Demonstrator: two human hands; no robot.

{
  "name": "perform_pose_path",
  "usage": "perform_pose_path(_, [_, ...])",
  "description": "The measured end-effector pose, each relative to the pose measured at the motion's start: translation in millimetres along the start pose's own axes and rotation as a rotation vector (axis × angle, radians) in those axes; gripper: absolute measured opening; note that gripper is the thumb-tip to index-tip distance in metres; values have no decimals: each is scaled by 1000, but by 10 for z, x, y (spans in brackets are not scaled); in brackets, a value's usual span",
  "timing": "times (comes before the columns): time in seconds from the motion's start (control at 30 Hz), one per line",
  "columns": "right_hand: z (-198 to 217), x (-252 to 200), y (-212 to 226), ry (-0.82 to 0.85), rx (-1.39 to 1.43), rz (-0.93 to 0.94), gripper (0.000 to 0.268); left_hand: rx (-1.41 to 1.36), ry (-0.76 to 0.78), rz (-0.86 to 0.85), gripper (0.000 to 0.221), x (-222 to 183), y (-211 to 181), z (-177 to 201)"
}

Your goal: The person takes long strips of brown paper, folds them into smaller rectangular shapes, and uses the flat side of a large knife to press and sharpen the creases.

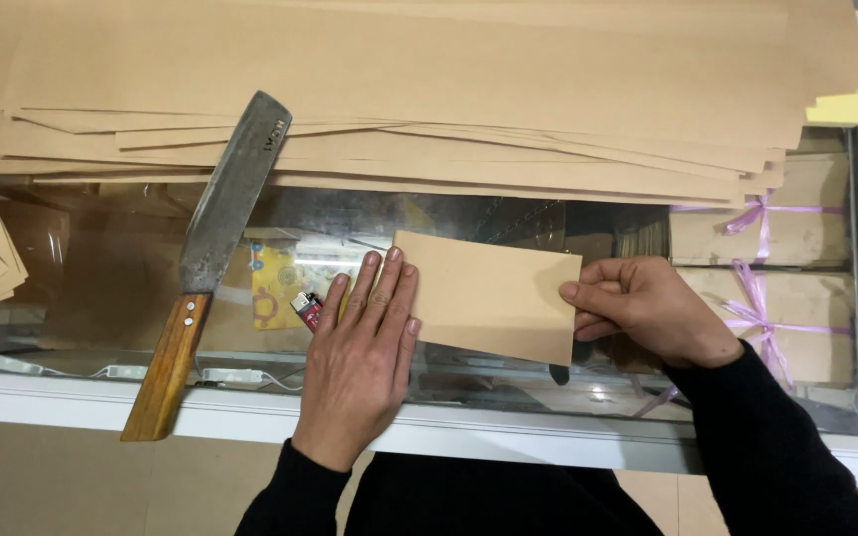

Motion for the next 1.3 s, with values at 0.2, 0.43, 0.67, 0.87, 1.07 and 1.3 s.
perform_pose_path(0.2, [-7, -25, 27, -12, -3, 4, 20, 42, 24, -4, 63, -19, 14, -36])
perform_pose_path(0.43, [-21, -2, -5, -12, 7, 9, 22, 36, -28, -20, 61, 2, -5, 7])
perform_pose_path(0.67, [48, 16, -16, -77, -59, 43, 23, 90, 85, -12, 65, -25, -21, -123])
perform_pose_path(0.87, [227, -317, 441, -335, -767, 291, 32, 192, -35, -80, 63, -45, -230, -107])
perform_pose_path(1.07, [-416, -639, 633, -431, -808, 1078, 32, 43, 20, -20, 66, -65, -222, -174])
perform_pose_path(1.3, [-1085, -827, 601, -180, -834, 1438, 46, 3, 27, -18, 70, -19, -185, -72])
Point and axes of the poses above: each hand's wrist, its own x-axis towards the middle knuckle, its own z-axis out of the back of the hand, y = z × x, the point moved 5 cm from there along x, towards the middle knuckle, and after that the axes turned 15 degrees about -y, right-handed, at the moved point
